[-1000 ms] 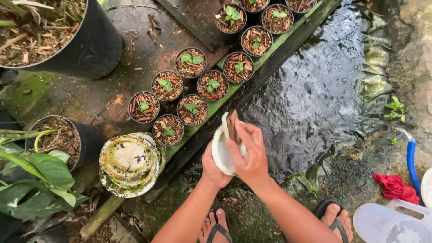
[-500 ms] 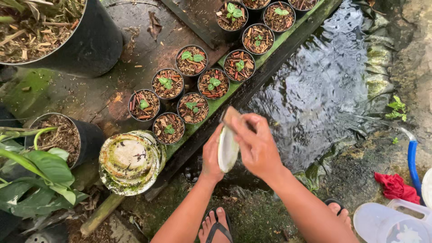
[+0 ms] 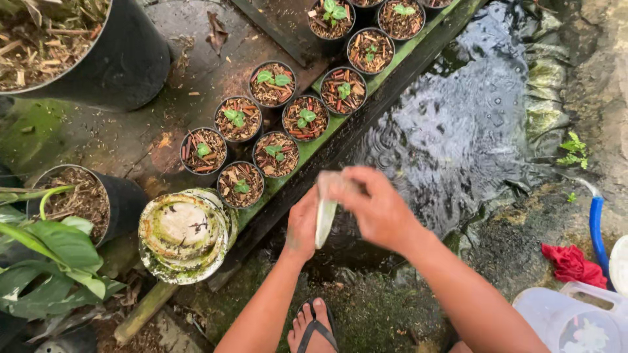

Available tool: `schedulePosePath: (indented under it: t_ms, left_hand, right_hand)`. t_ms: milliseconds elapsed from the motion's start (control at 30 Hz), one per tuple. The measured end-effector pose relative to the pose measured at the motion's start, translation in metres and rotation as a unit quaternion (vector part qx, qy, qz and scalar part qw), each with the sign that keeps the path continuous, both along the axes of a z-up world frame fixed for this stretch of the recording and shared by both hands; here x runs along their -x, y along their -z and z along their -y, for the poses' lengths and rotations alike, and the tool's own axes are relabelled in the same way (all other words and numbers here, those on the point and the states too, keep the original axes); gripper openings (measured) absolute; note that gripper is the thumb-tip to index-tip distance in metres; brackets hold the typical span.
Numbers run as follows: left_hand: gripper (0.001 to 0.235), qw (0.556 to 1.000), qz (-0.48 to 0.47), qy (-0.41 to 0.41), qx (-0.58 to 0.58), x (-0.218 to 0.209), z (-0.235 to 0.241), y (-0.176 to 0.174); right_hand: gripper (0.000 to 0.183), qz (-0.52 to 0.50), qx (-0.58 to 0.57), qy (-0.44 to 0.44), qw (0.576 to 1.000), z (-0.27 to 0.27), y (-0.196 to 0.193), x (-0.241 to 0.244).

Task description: The person washes several white plastic lids by hand in a narrow outdoor water channel. They scrub each lid with a red cloth and a small brush, rinse under running water, and place the cleaned lids on a nearby stone surface.

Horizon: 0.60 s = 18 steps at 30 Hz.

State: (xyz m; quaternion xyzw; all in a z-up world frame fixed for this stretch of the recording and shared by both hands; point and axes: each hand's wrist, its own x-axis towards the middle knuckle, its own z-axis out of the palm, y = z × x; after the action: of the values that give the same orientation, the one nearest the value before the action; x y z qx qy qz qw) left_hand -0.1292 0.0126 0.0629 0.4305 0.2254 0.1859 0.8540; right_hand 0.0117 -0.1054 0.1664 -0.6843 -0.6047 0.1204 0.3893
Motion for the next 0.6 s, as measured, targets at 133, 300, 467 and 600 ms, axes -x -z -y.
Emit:
schedulePosePath:
  t_ms: [133, 300, 467, 600]
  left_hand:
    - [0.061, 0.999, 0.045, 0.019, 0.015, 0.002, -0.001, 0.000]
    - [0.058, 0.996, -0.040, 0.040, 0.068, -0.001, 0.000, -0.002]
    - [0.062, 0.999, 0.002, 0.045, 0.024, 0.000, 0.002, -0.007]
    - [0.057, 0.993, -0.025, 0.048, 0.104, 0.001, 0.003, -0.007]
  right_hand:
    - [0.030, -0.015, -0.071, -0.034, 0.997, 0.000, -0.007, 0.004]
    - [0.024, -0.067, 0.003, -0.008, 0.998, -0.003, -0.019, 0.003]
    - [0.023, -0.199, 0.076, 0.007, 0.977, 0.004, -0.010, 0.004]
    - [0.029, -0.076, -0.032, -0.015, 0.996, 0.012, 0.013, 0.007]
